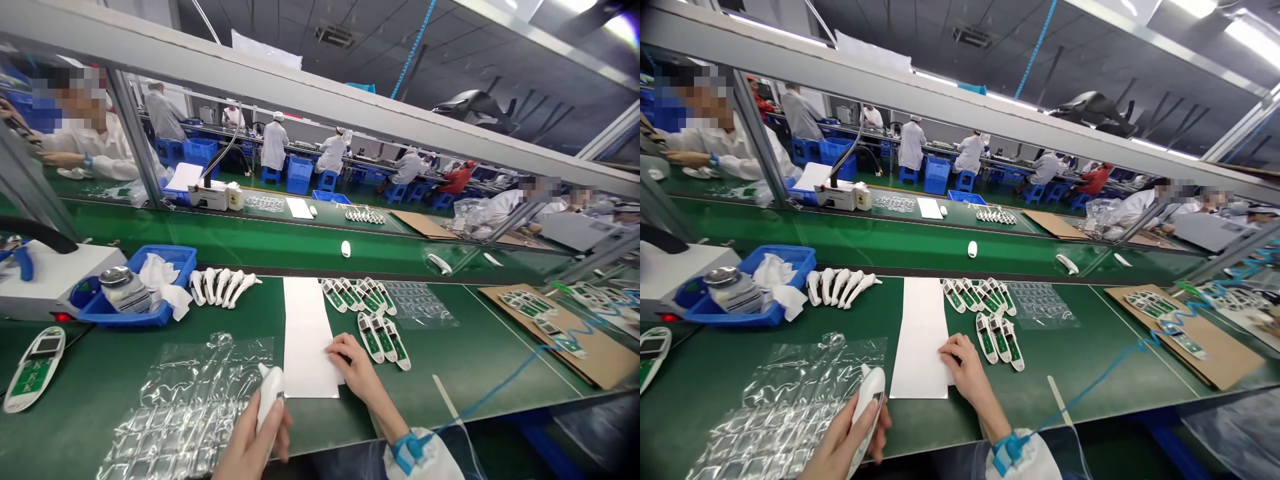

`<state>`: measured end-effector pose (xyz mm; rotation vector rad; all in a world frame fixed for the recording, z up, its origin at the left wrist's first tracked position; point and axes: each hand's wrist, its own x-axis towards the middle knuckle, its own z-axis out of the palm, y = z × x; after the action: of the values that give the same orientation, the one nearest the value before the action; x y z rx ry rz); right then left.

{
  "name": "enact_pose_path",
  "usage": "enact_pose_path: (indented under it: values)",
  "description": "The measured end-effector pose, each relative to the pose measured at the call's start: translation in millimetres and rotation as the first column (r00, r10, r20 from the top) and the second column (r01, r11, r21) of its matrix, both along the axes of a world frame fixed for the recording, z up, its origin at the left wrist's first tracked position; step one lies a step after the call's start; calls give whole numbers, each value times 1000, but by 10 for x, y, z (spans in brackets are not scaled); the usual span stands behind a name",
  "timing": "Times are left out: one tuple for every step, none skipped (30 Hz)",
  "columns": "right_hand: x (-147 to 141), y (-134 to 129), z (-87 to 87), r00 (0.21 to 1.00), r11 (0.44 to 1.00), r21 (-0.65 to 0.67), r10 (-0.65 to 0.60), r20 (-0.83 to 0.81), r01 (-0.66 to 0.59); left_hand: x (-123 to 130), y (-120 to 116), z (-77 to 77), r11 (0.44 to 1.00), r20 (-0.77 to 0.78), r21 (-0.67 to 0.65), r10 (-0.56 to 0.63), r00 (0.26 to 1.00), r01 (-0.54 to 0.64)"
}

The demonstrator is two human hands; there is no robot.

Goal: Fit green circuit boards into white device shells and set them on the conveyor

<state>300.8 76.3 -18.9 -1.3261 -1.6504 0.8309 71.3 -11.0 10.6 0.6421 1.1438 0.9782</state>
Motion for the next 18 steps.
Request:
enact_pose_path:
  values:
    - [68, 45, -49, 999, 1000, -3, 14, 37, -14, 63, 91, -7, 1000, 10, 27, 14, 1000, -14]
    - [106, 73, -88, 998, 1000, -7, 26, 64, -25, 125, 172, -31, 998, 22, 47, 33, 999, -34]
    - [121, 87, -116, 996, 1000, -10, 30, 83, -30, 183, 238, -68, 997, 33, 53, 51, 998, -53]
    - [118, 94, -129, 995, 999, -16, 30, 97, -29, 236, 290, -112, 997, 42, 50, 57, 997, -59]
    - [106, 96, -130, 994, 999, -27, 29, 106, -26, 281, 328, -159, 997, 51, 49, 51, 997, -53]
    - [88, 98, -121, 993, 999, -41, 29, 110, -25, 316, 354, -202, 998, 57, 50, 40, 998, -43]
    - [69, 101, -107, 993, 998, -58, 31, 111, -25, 341, 370, -238, 998, 63, 52, 30, 998, -34]
    - [52, 106, -92, 994, 997, -73, 32, 109, -24, 356, 378, -265, 998, 68, 51, 22, 997, -26]
    - [37, 111, -79, 994, 996, -82, 29, 103, -21, 362, 381, -283, 999, 71, 48, 15, 997, -18]
    - [28, 117, -70, 995, 996, -87, 24, 95, -15, 364, 381, -293, 999, 68, 47, 9, 998, -12]
    - [24, 122, -65, 996, 996, -87, 14, 84, -7, 362, 380, -296, 999, 59, 47, 6, 998, -9]
    - [26, 128, -64, 998, 996, -85, 0, 68, 5, 358, 378, -294, 999, 48, 46, 9, 999, -11]
    - [34, 132, -63, 999, 996, -83, -16, 46, 20, 354, 377, -287, 999, 37, 43, 18, 999, -20]
    - [45, 135, -59, 999, 996, -81, -34, 18, 36, 349, 376, -274, 999, 26, 35, 30, 999, -31]
    - [57, 134, -48, 998, 995, -82, -55, -16, 54, 343, 376, -255, 999, 16, 27, 39, 999, -39]
    - [64, 128, -25, 996, 994, -85, -75, -52, 71, 336, 375, -227, 999, 7, 26, 40, 999, -40]
    - [60, 113, 13, 992, 992, -91, -92, -87, 84, 327, 373, -190, 999, 2, 33, 30, 1000, -30]
    - [40, 87, 66, 988, 991, -98, -103, -117, 92, 315, 368, -146, 999, 3, 48, 12, 1000, -12]
